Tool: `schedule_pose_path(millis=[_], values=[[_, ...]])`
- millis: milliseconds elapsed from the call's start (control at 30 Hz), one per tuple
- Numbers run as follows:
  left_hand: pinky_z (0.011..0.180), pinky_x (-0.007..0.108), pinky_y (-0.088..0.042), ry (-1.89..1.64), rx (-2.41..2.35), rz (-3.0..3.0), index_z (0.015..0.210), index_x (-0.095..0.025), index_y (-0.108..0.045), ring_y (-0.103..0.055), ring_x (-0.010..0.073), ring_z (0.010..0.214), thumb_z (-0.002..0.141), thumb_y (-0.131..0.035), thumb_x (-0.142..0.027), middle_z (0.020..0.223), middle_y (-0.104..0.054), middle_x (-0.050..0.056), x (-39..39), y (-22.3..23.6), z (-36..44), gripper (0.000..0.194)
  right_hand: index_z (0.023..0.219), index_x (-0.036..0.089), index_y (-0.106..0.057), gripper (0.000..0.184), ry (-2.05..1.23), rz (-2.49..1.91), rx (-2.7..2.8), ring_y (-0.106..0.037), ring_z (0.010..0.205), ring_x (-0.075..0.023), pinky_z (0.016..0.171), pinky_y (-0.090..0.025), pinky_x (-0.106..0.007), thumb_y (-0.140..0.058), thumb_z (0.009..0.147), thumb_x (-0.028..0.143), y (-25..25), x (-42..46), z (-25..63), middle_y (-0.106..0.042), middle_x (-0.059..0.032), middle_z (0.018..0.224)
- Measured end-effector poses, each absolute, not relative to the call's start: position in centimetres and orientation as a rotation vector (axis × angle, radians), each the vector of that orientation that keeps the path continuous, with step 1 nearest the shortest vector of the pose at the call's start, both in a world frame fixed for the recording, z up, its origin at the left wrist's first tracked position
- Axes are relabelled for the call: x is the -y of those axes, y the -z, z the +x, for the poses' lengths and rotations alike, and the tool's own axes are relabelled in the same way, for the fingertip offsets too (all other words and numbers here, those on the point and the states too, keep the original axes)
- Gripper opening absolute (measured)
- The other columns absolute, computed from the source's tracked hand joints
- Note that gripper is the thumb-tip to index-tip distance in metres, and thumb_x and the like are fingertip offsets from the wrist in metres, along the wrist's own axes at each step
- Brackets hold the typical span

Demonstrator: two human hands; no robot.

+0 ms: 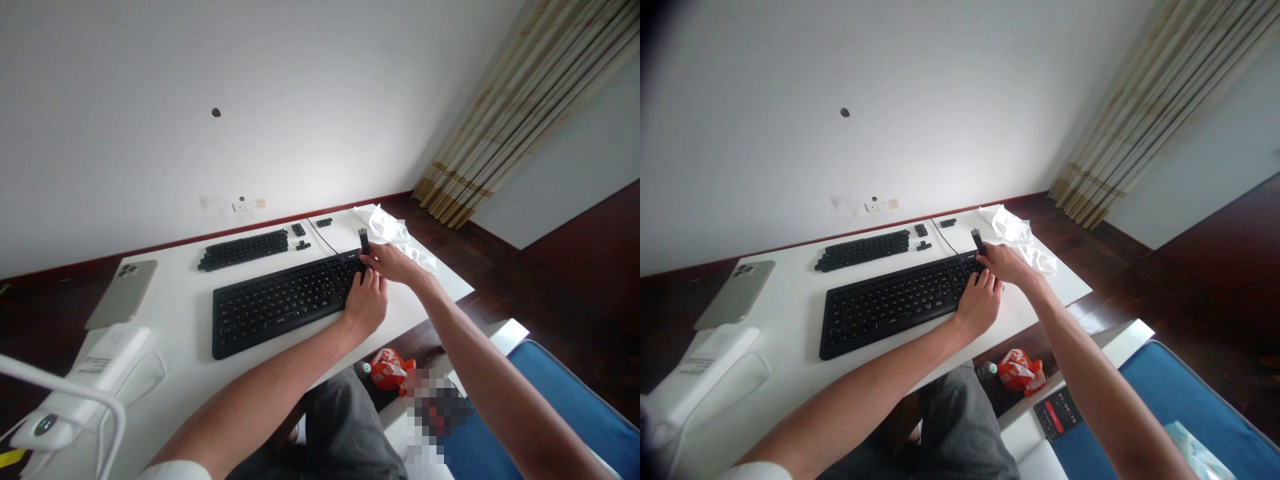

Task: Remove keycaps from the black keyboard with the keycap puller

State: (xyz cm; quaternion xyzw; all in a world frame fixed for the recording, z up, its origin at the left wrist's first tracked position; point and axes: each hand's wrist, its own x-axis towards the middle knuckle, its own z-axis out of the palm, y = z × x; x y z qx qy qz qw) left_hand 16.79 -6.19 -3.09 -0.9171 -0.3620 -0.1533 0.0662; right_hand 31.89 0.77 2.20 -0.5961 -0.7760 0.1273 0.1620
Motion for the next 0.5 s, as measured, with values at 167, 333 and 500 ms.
schedule_pose_path(millis=[167, 333, 500], values=[[0.113, 0.047, -0.044, 0.462, 1.113, -2.741, 0.151, -0.007, -0.057, -0.051, 0.0307, 0.142, 0.107, -0.038, -0.019, 0.157, -0.055, 0.023, 6.3, 3.3, 16.9, 0.049, 0.097, 0.026, -0.076, 0.02, -0.56, -1.575, 2.088, -0.076, 0.085, -0.0316, 0.08, -0.054, -0.041, -0.066, 0.096, 0.043, -2.0, -0.6, 33.7, -0.082, -0.0069, 0.089], [0.111, 0.045, -0.045, 0.434, 1.12, -2.734, 0.152, -0.008, -0.056, -0.05, 0.0303, 0.141, 0.108, -0.039, -0.02, 0.156, -0.056, 0.021, 6.5, 3.2, 16.9, 0.049, 0.094, 0.023, -0.075, 0.035, -0.852, -1.447, 1.885, -0.075, 0.085, -0.0293, 0.072, -0.059, -0.039, -0.07, 0.09, 0.057, -1.2, -0.4, 34.9, -0.08, -0.0073, 0.089], [0.111, 0.046, -0.044, 0.45, 1.1, -2.743, 0.152, -0.008, -0.055, -0.05, 0.0302, 0.141, 0.108, -0.037, -0.019, 0.157, -0.054, 0.022, 6.4, 3.1, 16.8, 0.049, 0.096, 0.02, -0.073, 0.042, -0.99, -1.349, 1.781, -0.074, 0.087, -0.0271, 0.07, -0.059, -0.036, -0.072, 0.089, 0.062, -0.1, -0.8, 35.5, -0.078, -0.0084, 0.091]])
